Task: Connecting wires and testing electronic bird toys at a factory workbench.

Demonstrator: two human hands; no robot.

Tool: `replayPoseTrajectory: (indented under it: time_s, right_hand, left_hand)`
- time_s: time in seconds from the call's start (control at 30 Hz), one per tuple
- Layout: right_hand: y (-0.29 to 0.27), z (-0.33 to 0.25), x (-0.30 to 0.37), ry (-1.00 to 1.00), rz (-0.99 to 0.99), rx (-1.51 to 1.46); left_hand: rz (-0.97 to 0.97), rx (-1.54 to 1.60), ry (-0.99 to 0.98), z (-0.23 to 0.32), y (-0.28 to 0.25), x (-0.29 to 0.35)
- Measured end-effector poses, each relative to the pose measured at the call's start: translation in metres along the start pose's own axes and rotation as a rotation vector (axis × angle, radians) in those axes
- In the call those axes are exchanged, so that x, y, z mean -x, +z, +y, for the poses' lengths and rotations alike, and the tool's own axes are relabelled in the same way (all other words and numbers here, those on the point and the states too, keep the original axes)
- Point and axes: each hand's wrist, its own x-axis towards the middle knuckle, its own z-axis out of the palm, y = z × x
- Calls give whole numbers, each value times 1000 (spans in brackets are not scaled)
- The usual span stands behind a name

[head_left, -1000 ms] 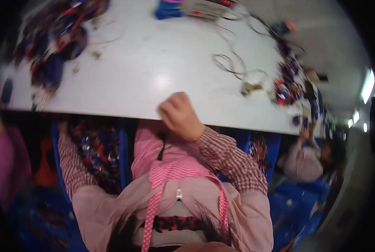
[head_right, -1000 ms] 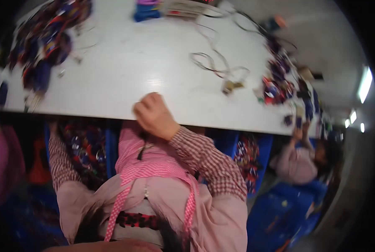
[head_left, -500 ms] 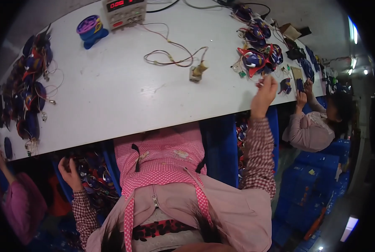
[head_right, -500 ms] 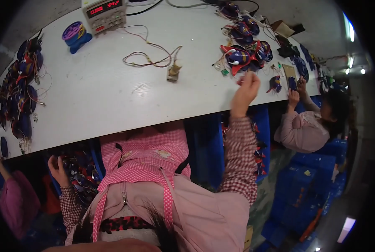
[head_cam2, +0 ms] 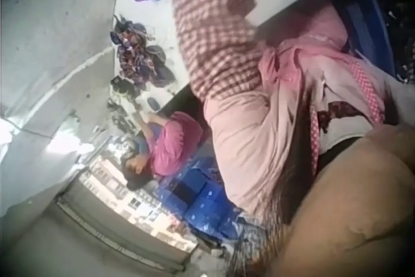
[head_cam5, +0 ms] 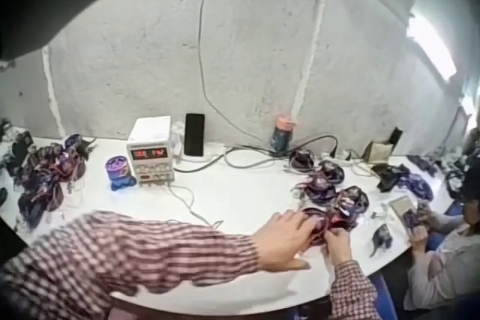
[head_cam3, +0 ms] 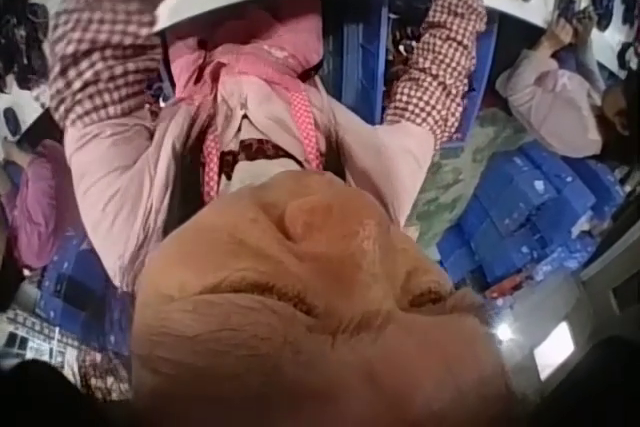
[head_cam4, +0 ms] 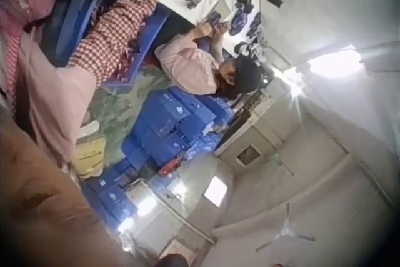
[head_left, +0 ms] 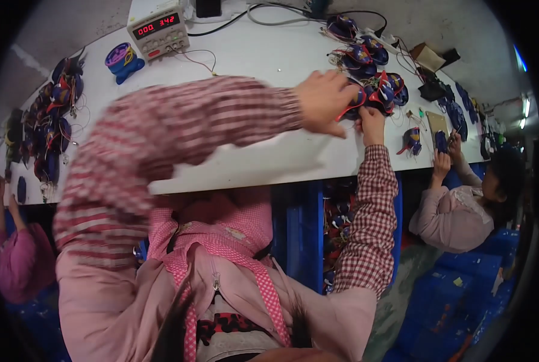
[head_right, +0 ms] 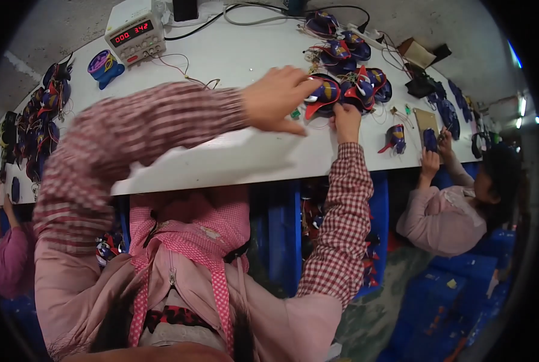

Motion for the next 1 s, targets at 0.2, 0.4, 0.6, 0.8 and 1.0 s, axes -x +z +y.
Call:
replayPoseTrajectory:
  time_s: [0.2,0.4,0.6,0.8,1.0]
  right_hand:
    - [12,-16,52,65,-123,-215]
    - [-18,0,65,133,-149,-373]
    - [-53,22,44,289,-274,-845]
    - [-79,20,58,43,-372,-914]
    - [-82,1,90,-63,-188,-871]
  left_hand:
    - [-167,-103,-317,-30,73,-52]
    - [-283,-203,-243,-13,69,-37]
    - [-151,522,-414,-17,4,-56]
    - [32,480,-306,13,-57,-39]
    - [152,424,-57,40,-117,25]
